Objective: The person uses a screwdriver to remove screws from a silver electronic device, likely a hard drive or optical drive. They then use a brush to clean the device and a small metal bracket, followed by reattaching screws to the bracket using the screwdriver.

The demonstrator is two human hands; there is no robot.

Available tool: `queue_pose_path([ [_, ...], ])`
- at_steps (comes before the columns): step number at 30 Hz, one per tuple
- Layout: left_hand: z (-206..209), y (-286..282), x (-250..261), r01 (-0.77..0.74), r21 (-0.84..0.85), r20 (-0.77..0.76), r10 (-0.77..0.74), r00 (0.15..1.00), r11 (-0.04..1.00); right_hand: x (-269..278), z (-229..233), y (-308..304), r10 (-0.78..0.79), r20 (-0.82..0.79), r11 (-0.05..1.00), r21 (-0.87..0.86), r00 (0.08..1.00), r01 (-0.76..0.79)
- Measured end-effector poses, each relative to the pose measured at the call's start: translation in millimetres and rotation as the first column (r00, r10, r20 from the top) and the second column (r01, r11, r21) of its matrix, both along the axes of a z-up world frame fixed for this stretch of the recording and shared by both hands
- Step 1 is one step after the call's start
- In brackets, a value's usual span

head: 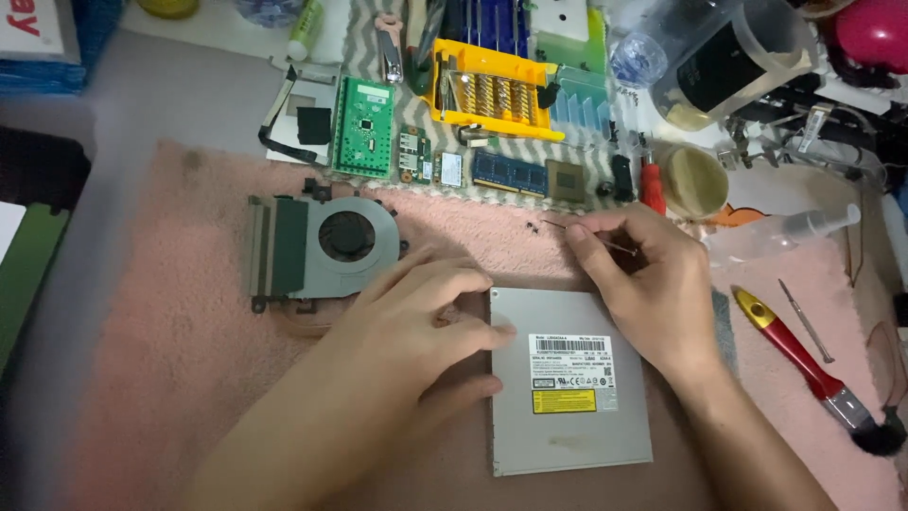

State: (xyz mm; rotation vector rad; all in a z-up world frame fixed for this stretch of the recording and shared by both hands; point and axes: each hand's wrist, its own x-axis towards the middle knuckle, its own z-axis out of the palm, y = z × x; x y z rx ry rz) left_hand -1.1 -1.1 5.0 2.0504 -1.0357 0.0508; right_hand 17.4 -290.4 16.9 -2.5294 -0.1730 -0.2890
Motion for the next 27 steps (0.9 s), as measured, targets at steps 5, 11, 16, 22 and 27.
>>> queue_pose_path([
  [5, -2.4, -0.4, 1.3, 0.007, 0.008, 0.011, -0.007, 1.000, 1.000, -1.7, 0.8, -1.3, -0.031, -0.032, 0.999, 0.010, 0.999, 0.032],
  [11, -0.8, 0.7, 3.6, 0.021, 0.024, -0.014, -0.020, 1.000, 1.000, -20.6, 13.9, -1.5, -0.029, -0.026, 1.000, -0.011, 0.999, 0.029],
  [16, -7.1, 2.3, 2.8, 0.023, 0.061, -0.044, -0.020, 0.999, 0.998, -66.5, 36.5, 15.5, -0.023, -0.027, 0.997, -0.080, 0.999, 0.021],
  [22, -7.5, 2.4, 4.2, 0.027, 0.019, 0.013, -0.027, 1.000, 0.999, -131.5, 41.7, 40.1, -0.023, -0.118, 0.999, -0.051, 0.993, 0.017],
  [27, -3.5, 5.7, 4.9, 0.046, 0.063, -0.042, -0.043, 0.998, 0.997, -165.0, 36.0, 52.7, 0.017, -0.092, 1.000, 0.001, 0.996, -0.017],
])
